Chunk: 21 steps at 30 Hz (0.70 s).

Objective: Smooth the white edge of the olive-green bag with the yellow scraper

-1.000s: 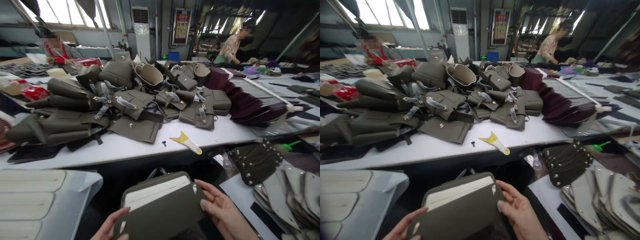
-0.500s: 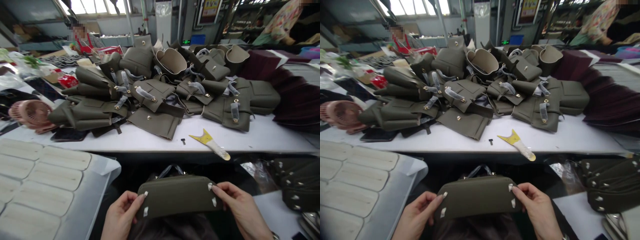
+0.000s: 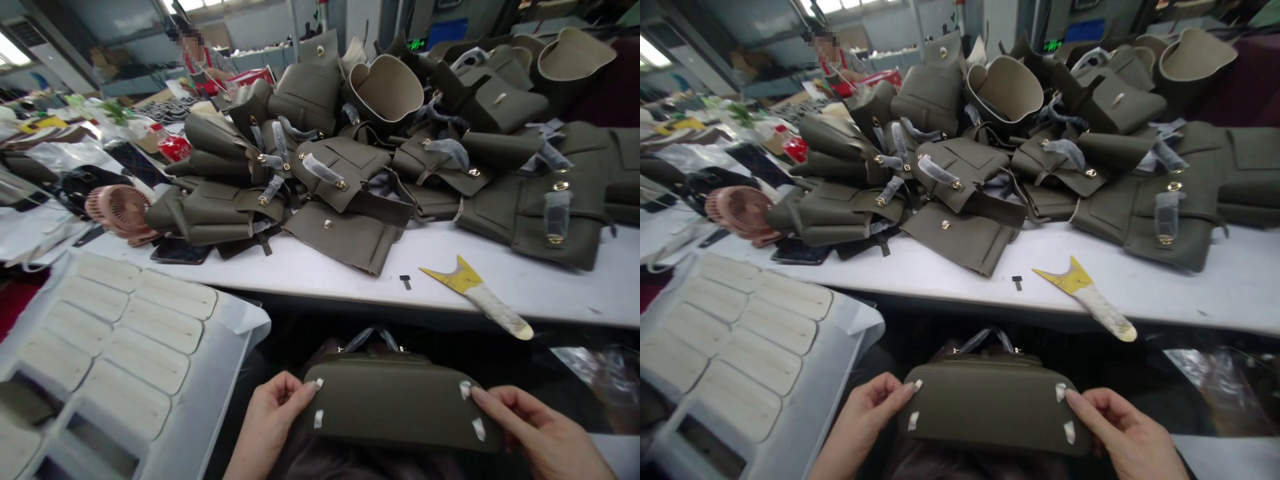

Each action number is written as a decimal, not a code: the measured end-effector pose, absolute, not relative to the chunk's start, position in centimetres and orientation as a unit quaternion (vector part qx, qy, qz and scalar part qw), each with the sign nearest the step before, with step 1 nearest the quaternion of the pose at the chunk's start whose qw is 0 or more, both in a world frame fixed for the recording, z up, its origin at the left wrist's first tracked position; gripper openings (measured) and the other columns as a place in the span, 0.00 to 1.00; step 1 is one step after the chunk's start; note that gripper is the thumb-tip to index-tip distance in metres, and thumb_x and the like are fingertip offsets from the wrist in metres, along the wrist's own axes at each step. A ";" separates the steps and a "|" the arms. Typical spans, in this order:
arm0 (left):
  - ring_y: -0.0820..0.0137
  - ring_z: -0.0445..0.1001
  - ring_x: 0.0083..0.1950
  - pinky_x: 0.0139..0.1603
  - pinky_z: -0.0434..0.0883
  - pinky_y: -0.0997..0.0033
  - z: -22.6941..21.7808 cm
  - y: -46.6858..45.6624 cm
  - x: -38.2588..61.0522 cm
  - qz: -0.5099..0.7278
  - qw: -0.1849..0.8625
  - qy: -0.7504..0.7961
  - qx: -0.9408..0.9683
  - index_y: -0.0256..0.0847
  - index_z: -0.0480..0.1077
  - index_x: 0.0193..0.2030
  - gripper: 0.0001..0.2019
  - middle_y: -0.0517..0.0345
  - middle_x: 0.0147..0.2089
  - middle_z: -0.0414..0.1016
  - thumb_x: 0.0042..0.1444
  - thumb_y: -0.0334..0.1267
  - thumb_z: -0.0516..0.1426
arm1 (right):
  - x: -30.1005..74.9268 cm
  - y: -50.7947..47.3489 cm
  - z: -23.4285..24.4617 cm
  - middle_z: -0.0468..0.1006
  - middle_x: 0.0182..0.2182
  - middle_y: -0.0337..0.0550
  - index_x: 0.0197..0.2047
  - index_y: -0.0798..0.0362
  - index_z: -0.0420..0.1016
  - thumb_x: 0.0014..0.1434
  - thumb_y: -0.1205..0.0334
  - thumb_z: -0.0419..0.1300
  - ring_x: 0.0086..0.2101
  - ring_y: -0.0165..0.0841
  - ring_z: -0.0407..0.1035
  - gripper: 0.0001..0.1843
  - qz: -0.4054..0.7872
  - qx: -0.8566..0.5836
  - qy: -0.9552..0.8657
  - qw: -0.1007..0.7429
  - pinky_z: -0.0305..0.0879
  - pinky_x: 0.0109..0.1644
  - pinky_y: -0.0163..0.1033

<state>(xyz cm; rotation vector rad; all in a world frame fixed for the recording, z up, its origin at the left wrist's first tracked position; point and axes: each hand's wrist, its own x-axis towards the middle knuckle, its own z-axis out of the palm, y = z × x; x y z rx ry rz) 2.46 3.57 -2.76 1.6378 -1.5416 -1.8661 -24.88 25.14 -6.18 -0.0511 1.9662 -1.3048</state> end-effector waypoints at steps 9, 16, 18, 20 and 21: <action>0.76 0.56 0.27 0.28 0.54 0.76 -2.3 3.3 2.2 -0.643 0.102 -0.506 0.566 0.37 0.64 0.24 0.22 0.64 0.23 0.62 0.48 0.54 0.65 | -25.6 25.8 -7.4 0.71 0.23 0.40 0.25 0.53 0.75 0.41 0.45 0.73 0.25 0.32 0.63 0.20 -0.517 0.055 0.722 0.457 0.66 0.25 0.34; 0.78 0.51 0.24 0.25 0.49 0.76 -2.7 3.1 2.2 -0.635 0.093 -0.505 0.578 0.37 0.63 0.23 0.24 0.67 0.20 0.57 0.45 0.56 0.66 | -25.4 25.3 -7.1 0.69 0.21 0.38 0.23 0.53 0.73 0.40 0.45 0.73 0.23 0.30 0.61 0.21 -0.517 0.041 0.743 0.424 0.63 0.22 0.33; 0.78 0.50 0.23 0.24 0.47 0.76 -2.9 3.1 2.3 -0.636 0.092 -0.506 0.575 0.38 0.63 0.22 0.24 0.67 0.19 0.55 0.45 0.57 0.66 | -25.4 25.2 -6.9 0.69 0.21 0.38 0.23 0.53 0.73 0.39 0.45 0.74 0.23 0.30 0.61 0.21 -0.517 0.040 0.744 0.420 0.63 0.22 0.33; 0.78 0.50 0.23 0.24 0.47 0.76 -3.0 3.1 2.4 -0.641 0.095 -0.503 0.573 0.38 0.63 0.23 0.24 0.67 0.19 0.56 0.45 0.57 0.65 | -25.3 25.2 -6.8 0.69 0.20 0.38 0.23 0.53 0.74 0.39 0.45 0.74 0.22 0.30 0.61 0.21 -0.516 0.040 0.748 0.415 0.62 0.22 0.33; 0.78 0.50 0.23 0.23 0.47 0.76 -3.1 3.1 2.4 -0.643 0.092 -0.500 0.572 0.38 0.63 0.23 0.24 0.67 0.19 0.56 0.45 0.57 0.66 | -25.3 25.1 -6.8 0.69 0.20 0.38 0.23 0.53 0.74 0.39 0.45 0.73 0.22 0.30 0.61 0.21 -0.515 0.038 0.750 0.414 0.62 0.22 0.33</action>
